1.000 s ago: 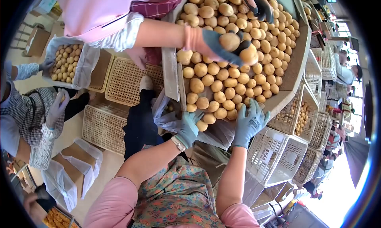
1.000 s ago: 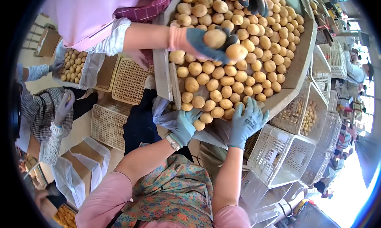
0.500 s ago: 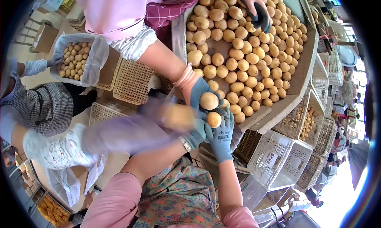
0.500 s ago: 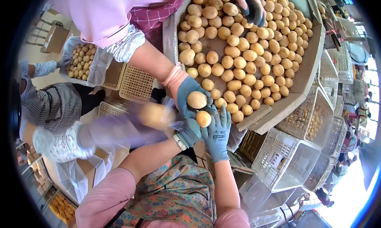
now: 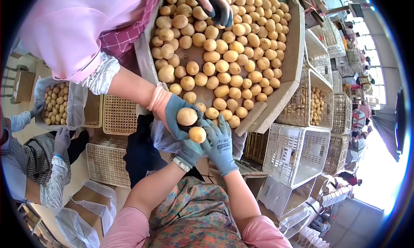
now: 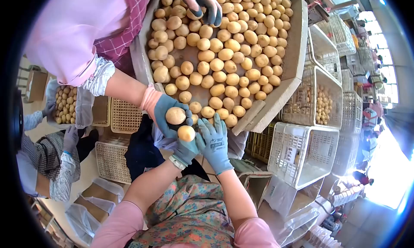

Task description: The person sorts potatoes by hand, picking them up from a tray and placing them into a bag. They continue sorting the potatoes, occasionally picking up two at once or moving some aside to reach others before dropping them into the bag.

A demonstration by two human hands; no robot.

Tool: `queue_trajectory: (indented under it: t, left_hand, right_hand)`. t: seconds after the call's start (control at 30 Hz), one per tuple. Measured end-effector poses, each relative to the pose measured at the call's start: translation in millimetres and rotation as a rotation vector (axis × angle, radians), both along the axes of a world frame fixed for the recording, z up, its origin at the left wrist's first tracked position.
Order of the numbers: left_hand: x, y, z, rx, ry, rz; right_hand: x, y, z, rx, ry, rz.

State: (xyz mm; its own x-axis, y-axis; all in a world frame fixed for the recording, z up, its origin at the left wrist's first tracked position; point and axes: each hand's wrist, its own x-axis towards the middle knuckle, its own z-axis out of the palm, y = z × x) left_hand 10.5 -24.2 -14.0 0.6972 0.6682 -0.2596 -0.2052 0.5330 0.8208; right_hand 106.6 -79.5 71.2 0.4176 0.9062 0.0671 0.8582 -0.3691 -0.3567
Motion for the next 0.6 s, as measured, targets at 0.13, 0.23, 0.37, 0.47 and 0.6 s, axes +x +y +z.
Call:
queue_trajectory:
  t: [0.13,0.23,0.37,0.47,0.6]
  left_hand:
    - [0.8,4.8,-2.8,-0.485,-0.167,0.127]
    - [-2.9,5.9,-9.6,-1.086,-0.427,0.164]
    - [-4.4,-5.9,-26.4,-0.367,-0.125,0.198]
    - [-4.3,-8.1,-48.4,-0.183,-0.026,-0.022]
    - [-1.0,-4.9,-33.8,-0.19,-0.016,0.013]
  right_hand:
    - [27.8,16.7,22.4,0.313,0.227,-0.255]
    - [47.9,57.3,14.4,0.375,0.214,-0.554]
    - [12.0,86.2,-26.0,-0.058,-0.269,-0.371]
    - [-5.5,82.8,-23.2,0.202,0.054,-0.026]
    - [0.1,127.5,-11.3,0.171,0.004,-0.01]
